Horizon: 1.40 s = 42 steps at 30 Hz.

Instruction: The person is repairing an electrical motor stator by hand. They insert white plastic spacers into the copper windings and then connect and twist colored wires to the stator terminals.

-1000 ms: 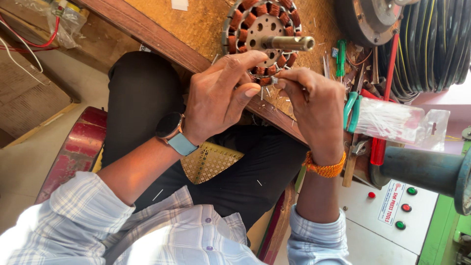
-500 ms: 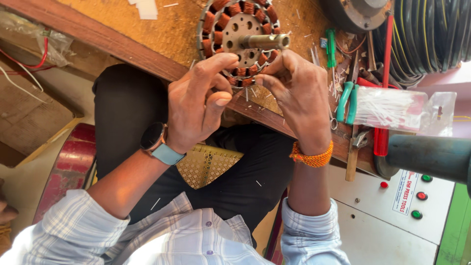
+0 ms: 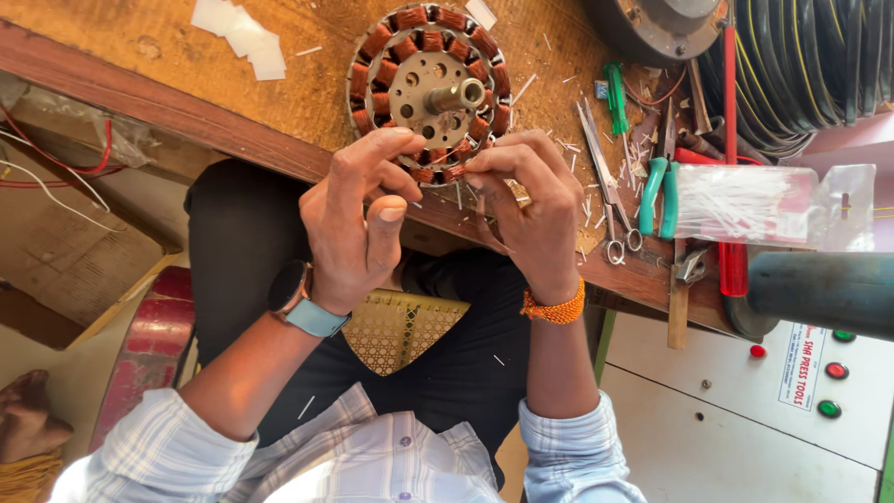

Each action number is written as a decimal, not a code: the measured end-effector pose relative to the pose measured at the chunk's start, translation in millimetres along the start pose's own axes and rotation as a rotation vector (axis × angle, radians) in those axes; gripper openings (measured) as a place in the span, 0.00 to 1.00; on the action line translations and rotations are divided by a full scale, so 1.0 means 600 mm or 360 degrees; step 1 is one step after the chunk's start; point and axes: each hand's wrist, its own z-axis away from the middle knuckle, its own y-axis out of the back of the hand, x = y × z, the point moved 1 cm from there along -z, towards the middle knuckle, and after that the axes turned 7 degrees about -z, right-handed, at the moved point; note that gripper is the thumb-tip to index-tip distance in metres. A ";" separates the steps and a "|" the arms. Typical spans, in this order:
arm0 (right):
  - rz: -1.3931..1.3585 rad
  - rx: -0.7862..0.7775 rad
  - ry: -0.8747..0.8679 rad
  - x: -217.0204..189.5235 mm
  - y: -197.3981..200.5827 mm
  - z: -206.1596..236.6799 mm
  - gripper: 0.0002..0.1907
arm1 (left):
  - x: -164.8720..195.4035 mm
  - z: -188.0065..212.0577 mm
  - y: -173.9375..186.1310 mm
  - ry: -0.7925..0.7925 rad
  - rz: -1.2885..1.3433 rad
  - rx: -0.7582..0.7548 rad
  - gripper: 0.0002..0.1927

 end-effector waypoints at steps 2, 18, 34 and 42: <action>-0.0125 0.0033 -0.0052 0.010 -0.001 0.005 0.07 | 0.005 -0.004 0.003 0.0044 -0.0070 -0.0011 0.28; -0.0321 0.0239 -0.0089 0.025 -0.004 0.030 0.04 | 0.038 -0.031 -0.006 -0.0391 -0.0981 -0.0262 0.18; -0.0513 0.0484 -0.0257 0.036 0.004 0.041 0.08 | 0.041 -0.037 -0.015 -0.0469 -0.1274 -0.0425 0.16; -0.0612 0.0512 -0.0306 0.039 0.013 0.049 0.10 | 0.057 -0.042 -0.021 -0.0406 -0.1251 -0.0461 0.16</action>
